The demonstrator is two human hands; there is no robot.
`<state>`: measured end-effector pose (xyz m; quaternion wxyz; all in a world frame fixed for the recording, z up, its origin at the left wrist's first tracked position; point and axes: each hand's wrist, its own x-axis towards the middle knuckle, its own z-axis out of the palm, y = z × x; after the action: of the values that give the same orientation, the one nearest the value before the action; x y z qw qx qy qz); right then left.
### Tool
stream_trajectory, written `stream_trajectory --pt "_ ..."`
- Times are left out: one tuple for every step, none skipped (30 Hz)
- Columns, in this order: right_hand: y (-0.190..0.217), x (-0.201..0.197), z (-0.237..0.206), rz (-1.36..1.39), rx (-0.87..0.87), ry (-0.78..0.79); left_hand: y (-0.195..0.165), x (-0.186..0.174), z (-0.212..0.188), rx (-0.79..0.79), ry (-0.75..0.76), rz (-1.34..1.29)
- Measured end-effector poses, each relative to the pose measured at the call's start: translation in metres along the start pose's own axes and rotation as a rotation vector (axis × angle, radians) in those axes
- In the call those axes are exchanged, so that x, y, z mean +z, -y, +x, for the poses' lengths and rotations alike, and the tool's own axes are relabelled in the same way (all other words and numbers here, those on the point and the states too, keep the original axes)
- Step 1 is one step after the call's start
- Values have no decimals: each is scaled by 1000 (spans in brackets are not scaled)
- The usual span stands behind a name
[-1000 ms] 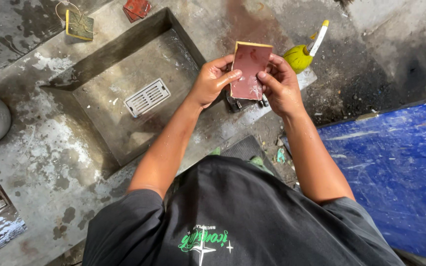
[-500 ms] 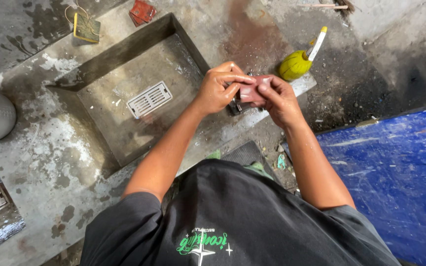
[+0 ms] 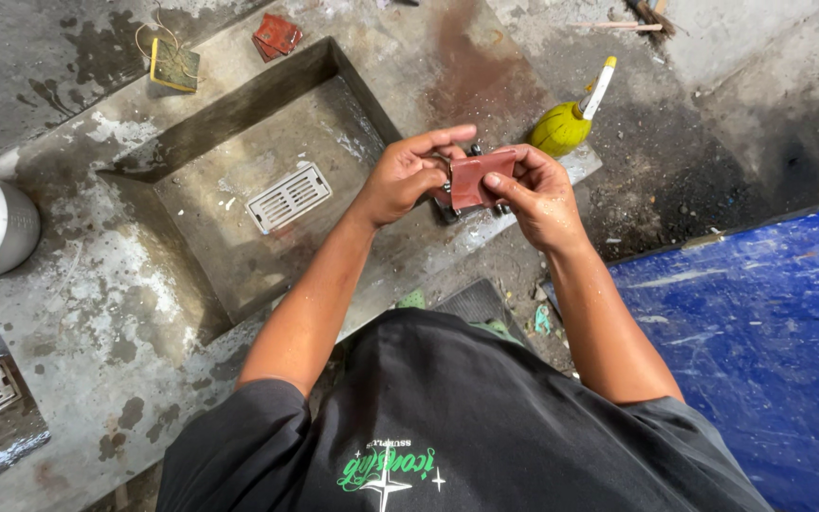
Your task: The person scrubs a small metal mechanical part with a sponge and rinses it under running water. They then fold a sandpaper sheet and use it to abrade the part's surfaces. The person continues to scrub and rinse the part repeatedly.
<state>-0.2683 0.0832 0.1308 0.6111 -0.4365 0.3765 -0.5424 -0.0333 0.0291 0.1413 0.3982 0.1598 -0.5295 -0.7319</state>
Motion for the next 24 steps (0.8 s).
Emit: stream_trajectory --pt "3 2 -2 -46 -18 -15 1 2 -1 -15 -10 -13" --pt "5 5 -4 -92 -32 -29 4 5 -2 -8 -58 50" --pt "7 7 -5 -137 -46 -41 8 8 -3 -1 -109 114" --pt "9 9 -5 -138 -43 -30 12 9 -4 8 -161 180" --pt "10 11 -6 -138 -40 -20 16 11 -5 21 -179 194" --pt "11 12 -6 -139 -36 -11 20 11 -6 33 -197 206" --pt "12 13 -6 -93 -7 5 23 11 -8 45 -213 219" --pt "12 13 -7 -49 20 18 24 10 -9 51 -219 240" --pt "11 13 -7 -3 52 27 25 9 -11 52 -224 258" --pt "11 12 -7 -10 36 9 25 9 -13 49 -232 275" --pt "10 10 -7 -18 21 -6 24 9 -14 42 -224 256" --pt "9 9 -7 -24 3 -19 22 9 -15 36 -216 240" --pt "9 7 -8 -10 -23 -7 20 8 -16 31 -207 226" --pt "8 6 -7 3 -51 3 18 9 -17 38 -184 210" --pt "8 4 -8 16 -78 14 17 9 -18 44 -162 193" --pt "8 3 -7 28 -68 19 15 9 -18 52 -141 178" --pt "7 2 -7 40 -56 23 14 9 -18 54 -135 186" --pt "7 1 -7 53 -45 22 13 9 -18 53 -127 193" --pt "7 0 -7 47 -40 15 13 9 -18 52 -120 199" --pt "6 0 -7 41 -37 11 13 9 -18 42 -127 211" --pt "5 0 -7 33 -37 11 14 9 -17 37 -134 224" --pt "4 0 -7 -34 -51 -1 14 9 -17 35 -138 240" --pt "4 1 -7 -98 -64 -15 15 9 -16 36 -126 275" --pt "3 2 -8 -161 -69 -31 16 10 -15 31 -115 307"
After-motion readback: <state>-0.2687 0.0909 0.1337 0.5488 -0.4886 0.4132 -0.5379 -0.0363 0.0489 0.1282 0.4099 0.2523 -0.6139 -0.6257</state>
